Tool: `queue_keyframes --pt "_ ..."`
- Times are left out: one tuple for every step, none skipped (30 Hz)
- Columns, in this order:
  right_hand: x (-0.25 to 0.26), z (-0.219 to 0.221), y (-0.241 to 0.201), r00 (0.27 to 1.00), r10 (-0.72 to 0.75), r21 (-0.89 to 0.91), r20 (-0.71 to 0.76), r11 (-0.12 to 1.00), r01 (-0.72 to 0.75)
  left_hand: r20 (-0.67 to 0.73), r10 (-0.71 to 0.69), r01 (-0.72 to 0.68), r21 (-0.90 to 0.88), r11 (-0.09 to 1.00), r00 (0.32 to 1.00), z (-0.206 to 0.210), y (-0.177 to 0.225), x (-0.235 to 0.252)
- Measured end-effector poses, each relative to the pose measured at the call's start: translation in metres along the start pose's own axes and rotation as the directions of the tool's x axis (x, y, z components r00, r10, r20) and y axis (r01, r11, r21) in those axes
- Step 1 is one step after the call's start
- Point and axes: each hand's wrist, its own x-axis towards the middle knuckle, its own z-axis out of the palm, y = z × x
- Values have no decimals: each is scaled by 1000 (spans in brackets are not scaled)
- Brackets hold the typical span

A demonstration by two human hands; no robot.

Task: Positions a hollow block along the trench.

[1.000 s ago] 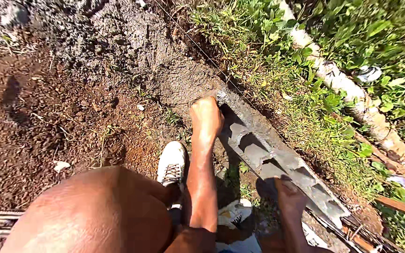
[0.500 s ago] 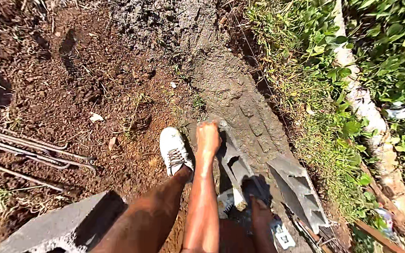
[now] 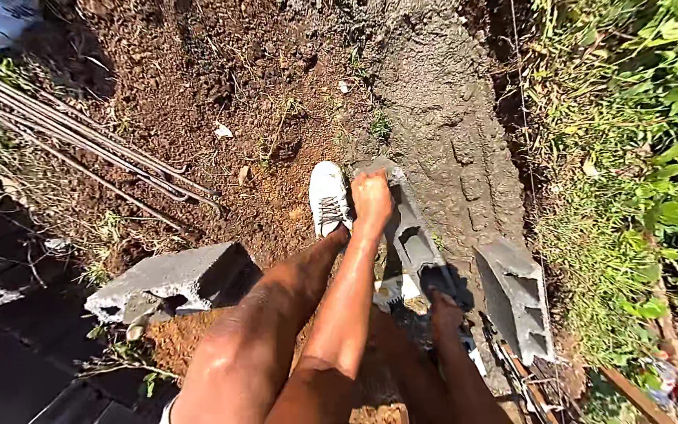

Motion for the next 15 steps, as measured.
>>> queue_keyframes --pt "10 -1 5 1000 11 5 2 1000 -11 11 -12 12 0 1000 1000 0 4 0" --pt "18 -2 7 999 39 14 18 999 -40 19 -29 29 6 1000 999 -1 7 -1" --pt "24 -3 6 996 76 21 42 997 -77 27 -47 46 18 999 999 -3 8 -1" --pt "27 -5 3 991 113 27 67 993 -115 44 -65 64 24 998 997 -5 9 0" --pt "32 -6 1 986 146 37 85 988 -149 56 -78 77 22 997 995 -7 10 1" --pt "36 -8 0 980 175 50 99 982 -180 68 -87 86 18 996 994 -7 11 2" --pt "39 -9 0 974 197 68 111 976 -206 73 -93 93 10 996 993 -5 12 2" --pt "40 -9 0 971 205 94 120 972 -217 76 -103 104 -8 995 992 -2 13 1" --pt "41 -5 1 974 193 133 119 969 -208 76 -123 126 -25 992 989 -1 12 1" --pt "40 -1 3 980 165 176 109 967 -183 83 -152 156 -50 986 985 0 12 0" --pt "39 2 3 986 134 213 103 965 -153 99 -186 193 -69 979 978 -2 12 -1" --pt "38 1 3 989 109 240 99 962 -130 108 -217 225 -75 971 970 -3 14 -1" --pt "38 0 4 991 93 257 92 960 -114 109 -231 241 -82 967 967 -3 16 -1" --pt "37 -1 7 993 80 266 84 959 -100 118 -238 249 -91 964 964 -2 16 -2" --pt "34 -3 11 995 71 266 74 960 -89 129 -239 253 -105 962 962 -2 17 -4"
